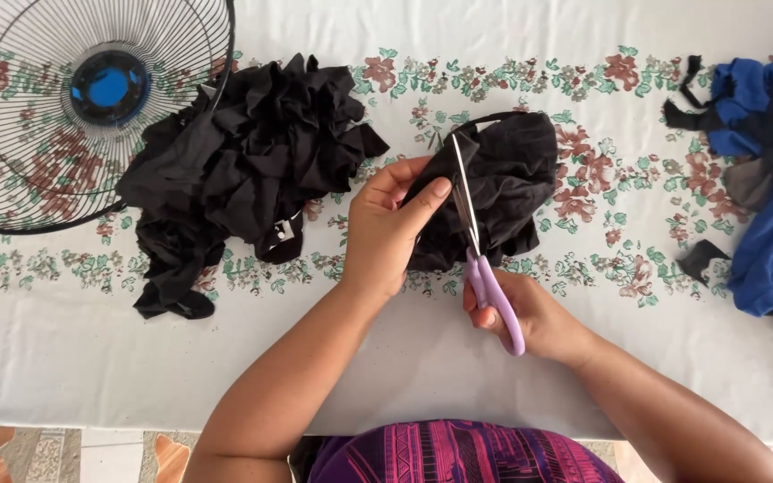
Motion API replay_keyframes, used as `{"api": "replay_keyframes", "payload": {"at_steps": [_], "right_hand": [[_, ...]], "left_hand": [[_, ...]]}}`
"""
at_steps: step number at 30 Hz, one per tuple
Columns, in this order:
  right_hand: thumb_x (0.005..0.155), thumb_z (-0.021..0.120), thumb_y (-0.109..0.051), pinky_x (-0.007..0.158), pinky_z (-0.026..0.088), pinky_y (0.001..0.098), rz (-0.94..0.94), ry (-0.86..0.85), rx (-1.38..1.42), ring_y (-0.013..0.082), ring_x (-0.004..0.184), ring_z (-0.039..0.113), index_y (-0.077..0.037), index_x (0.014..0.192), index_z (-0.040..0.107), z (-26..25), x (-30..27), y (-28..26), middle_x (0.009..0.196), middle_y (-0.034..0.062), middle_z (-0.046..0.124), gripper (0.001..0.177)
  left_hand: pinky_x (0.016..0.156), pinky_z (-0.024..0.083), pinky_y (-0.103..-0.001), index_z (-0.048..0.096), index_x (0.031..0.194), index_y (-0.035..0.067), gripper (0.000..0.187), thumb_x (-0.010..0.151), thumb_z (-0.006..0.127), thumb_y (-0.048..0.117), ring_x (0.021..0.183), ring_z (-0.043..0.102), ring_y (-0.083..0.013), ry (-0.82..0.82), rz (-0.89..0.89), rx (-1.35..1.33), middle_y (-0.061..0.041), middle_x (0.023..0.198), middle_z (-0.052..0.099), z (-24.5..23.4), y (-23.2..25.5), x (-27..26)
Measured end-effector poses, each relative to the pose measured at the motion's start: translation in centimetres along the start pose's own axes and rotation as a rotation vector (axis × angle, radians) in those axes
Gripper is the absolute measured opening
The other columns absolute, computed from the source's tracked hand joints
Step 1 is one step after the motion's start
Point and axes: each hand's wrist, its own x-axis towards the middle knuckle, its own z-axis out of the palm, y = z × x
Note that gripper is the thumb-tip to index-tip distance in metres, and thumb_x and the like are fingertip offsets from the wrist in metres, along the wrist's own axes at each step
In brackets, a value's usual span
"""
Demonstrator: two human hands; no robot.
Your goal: Cutting black fabric into long thin strips using scissors on a table.
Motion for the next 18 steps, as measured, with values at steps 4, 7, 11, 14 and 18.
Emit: {"api": "replay_keyframes", "payload": {"at_steps": [4,7,11,14,18], "right_hand": [[0.083,0.069,-0.064,0.053,0.041,0.0244,-0.108,0.026,0.075,0.0067,0.062,0.05,-0.006,0.088,0.061,-0.3,0.9,2.5,0.071,-0.0026,0.059,0.059],[0.085,0.071,-0.059,0.053,0.042,0.0255,-0.098,0.021,0.147,0.0075,0.062,0.052,-0.006,0.086,0.061,-0.2,1.1,2.6,0.07,-0.0002,0.061,0.054],[0.088,0.066,-0.056,0.051,0.043,0.025,-0.079,0.071,0.041,0.0067,0.058,0.052,-0.007,0.081,0.061,-0.3,1.5,2.7,0.065,-0.0007,0.062,0.05],[0.09,0.065,-0.052,0.049,0.042,0.0252,-0.062,0.092,0.023,0.0068,0.055,0.052,-0.007,0.08,0.061,-0.5,1.5,3.2,0.062,-0.0011,0.062,0.046],[0.091,0.069,-0.039,0.047,0.042,0.0265,-0.034,0.122,0.007,0.0075,0.052,0.052,-0.005,0.081,0.065,-0.8,1.3,3.2,0.06,-0.0003,0.058,0.036]], "left_hand": [[0.087,0.056,-0.023,0.07,0.116,-0.001,0.026,0.093,0.076,0.009,0.096,0.068,-0.0081,0.039,-0.005,0.045,-0.005,0.107,0.075,0.3,-0.5,0.8],[0.076,0.055,-0.019,0.071,0.114,0.0,0.027,0.09,0.078,0.013,0.088,0.067,-0.0039,0.082,-0.027,0.068,-0.002,0.102,0.075,0.3,-0.7,1.3],[0.052,0.037,-0.017,0.074,0.111,0.003,0.031,0.086,0.082,0.019,0.065,0.051,0.0006,0.15,-0.096,0.124,0.003,0.09,0.073,-0.3,-1.0,1.8],[0.05,0.035,-0.018,0.075,0.109,0.006,0.031,0.085,0.083,0.024,0.062,0.05,0.0006,0.128,-0.136,0.118,0.005,0.084,0.071,-1.0,-1.1,2.4],[0.052,0.035,-0.018,0.077,0.105,0.008,0.029,0.091,0.079,0.033,0.064,0.049,0.0015,0.107,-0.124,0.084,0.008,0.08,0.064,-2.9,-1.7,2.8]]}}
